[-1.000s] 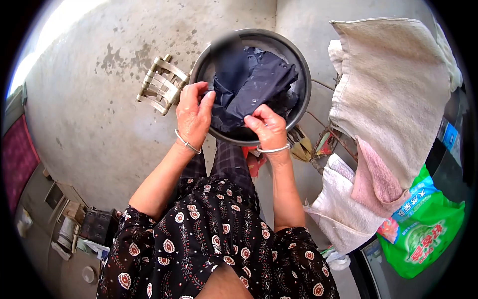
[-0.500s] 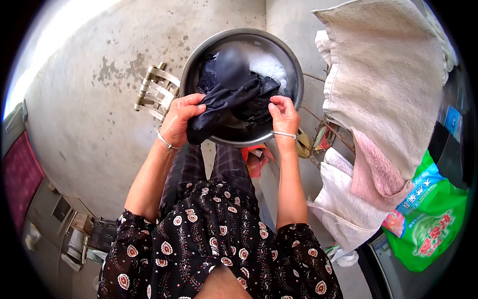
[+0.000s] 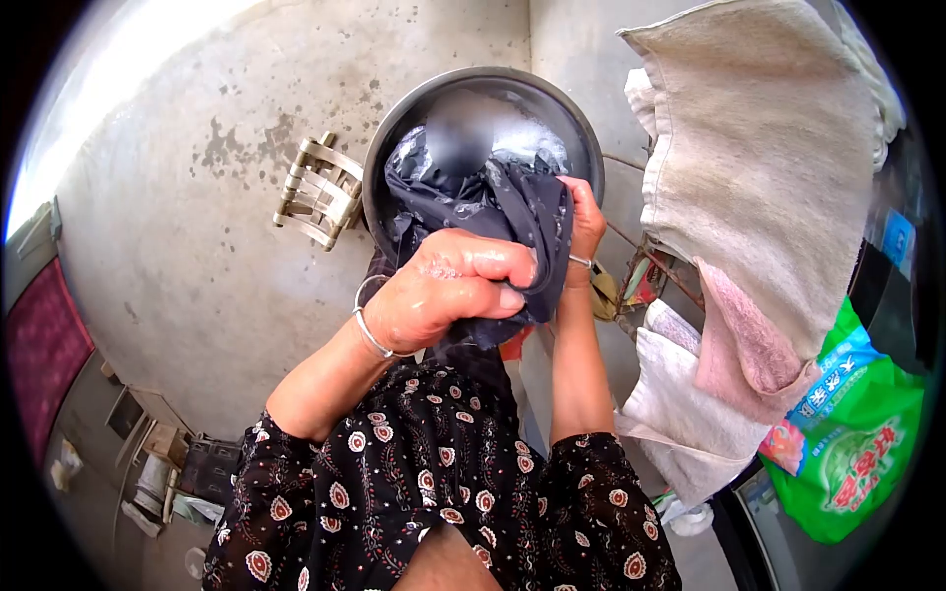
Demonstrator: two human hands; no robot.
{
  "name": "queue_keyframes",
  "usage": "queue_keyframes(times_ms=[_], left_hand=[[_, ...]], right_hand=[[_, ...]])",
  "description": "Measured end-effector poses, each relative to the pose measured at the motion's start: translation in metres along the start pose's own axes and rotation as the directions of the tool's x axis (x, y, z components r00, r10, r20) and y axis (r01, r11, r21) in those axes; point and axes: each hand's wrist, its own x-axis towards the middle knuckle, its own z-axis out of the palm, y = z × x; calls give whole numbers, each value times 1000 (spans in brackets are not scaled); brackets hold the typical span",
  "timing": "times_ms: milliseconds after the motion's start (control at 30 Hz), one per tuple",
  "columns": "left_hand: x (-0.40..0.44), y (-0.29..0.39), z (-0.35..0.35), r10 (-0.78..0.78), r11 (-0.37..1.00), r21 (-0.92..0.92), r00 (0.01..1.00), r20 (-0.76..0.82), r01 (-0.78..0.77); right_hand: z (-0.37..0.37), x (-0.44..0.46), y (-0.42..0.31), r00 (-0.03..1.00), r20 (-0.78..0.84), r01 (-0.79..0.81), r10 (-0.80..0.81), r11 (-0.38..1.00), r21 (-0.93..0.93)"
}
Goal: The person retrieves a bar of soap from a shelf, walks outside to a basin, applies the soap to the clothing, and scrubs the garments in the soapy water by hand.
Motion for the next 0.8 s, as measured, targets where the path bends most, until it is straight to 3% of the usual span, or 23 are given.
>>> queue_keyframes(times_ms=[33,67,133,167,200,267,300,333,367,400,467,567,667,733,800], left_hand=[[-2,2,2,12,1000,22,998,55,-13],[-1,-3,2,128,985,95,984,121,-140],[-3,-7,-2,141,988,35,964,227,-153],[-6,-14,-5,97,995,6,980,172,-99],[-9,-18,-6,28,1000,-9,999,-31,-28],[-12,-35,-37,-161,978,98,962,-222,187],[-12,-37,-50,-114,898,378,949,-294,225],[-13,-42,-59,-51,739,617,936,-349,270],[-17,-56,-69,229,514,847,929,-290,137],[-18,-59,-73,291,456,878,908,-300,144],[-18,-49,-68,226,717,693,912,-342,83],[-9,-39,-45,503,486,863,851,-150,-135],[-2,-49,-53,451,272,960,890,-68,-65],[1,-66,-67,460,423,905,870,-180,-36],[1,-74,-76,414,605,796,850,-326,11]], right_hand=[[-6,-3,-14,992,-11,-120,123,981,155],[-14,-6,-30,969,-1,-234,246,922,307],[-28,-11,-56,975,-32,-189,220,894,405],[-33,-12,-67,977,-46,-166,209,876,453],[-39,-14,-78,990,-47,-101,133,901,422],[-49,-17,-96,999,-43,35,-22,934,356],[-50,-19,-101,999,-39,39,-26,927,373],[-49,-18,-107,989,18,136,-147,950,280],[-46,-17,-113,962,88,238,-258,952,192],[-43,-17,-118,918,169,343,-357,933,112],[-26,-18,-126,865,290,423,-410,906,18],[-1,-26,-109,813,417,439,-406,898,20],[10,-35,-107,746,563,438,-356,899,-12],[10,-29,-88,794,514,364,-326,931,27],[6,-9,-70,849,388,499,-359,785,-367]])
